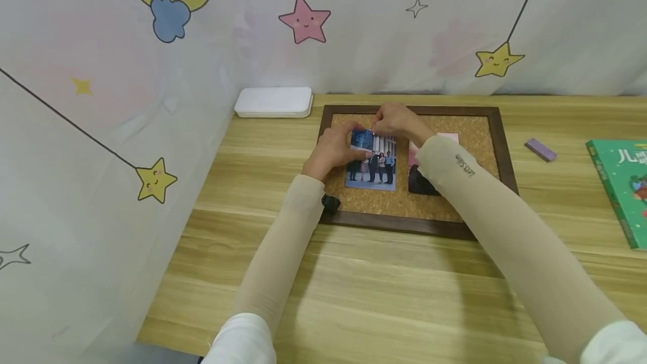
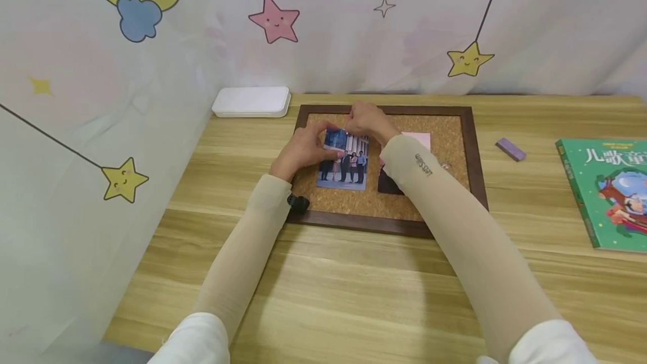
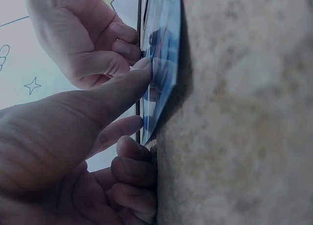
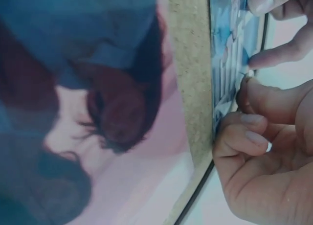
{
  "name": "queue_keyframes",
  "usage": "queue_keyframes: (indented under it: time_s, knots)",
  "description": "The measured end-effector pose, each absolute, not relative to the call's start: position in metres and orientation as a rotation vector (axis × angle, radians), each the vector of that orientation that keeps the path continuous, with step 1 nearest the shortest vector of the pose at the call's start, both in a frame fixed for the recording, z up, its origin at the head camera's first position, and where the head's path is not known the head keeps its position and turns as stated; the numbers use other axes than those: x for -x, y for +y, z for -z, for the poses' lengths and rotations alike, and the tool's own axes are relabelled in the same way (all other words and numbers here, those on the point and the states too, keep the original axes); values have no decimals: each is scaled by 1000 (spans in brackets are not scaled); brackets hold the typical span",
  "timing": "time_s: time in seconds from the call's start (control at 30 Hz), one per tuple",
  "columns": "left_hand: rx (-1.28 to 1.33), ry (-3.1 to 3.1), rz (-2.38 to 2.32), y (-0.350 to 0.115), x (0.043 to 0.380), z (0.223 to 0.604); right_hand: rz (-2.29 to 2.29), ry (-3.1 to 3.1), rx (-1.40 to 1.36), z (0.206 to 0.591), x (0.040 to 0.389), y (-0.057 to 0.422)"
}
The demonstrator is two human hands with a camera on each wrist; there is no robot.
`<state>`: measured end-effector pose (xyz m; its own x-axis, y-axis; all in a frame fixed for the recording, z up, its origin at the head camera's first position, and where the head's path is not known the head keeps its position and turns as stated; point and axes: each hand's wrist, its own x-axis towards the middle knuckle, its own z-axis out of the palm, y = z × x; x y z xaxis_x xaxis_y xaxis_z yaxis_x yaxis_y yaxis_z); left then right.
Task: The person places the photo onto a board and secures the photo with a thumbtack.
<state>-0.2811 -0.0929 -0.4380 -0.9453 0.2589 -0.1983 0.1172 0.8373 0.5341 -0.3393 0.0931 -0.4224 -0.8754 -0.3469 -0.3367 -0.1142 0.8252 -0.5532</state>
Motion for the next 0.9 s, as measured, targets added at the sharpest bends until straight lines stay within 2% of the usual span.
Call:
queue_keyframes:
  time_s: [0.9]
  knots:
    - [-291, 2742, -813, -93, 281, 436, 736, 2619, 409, 422, 339, 93]
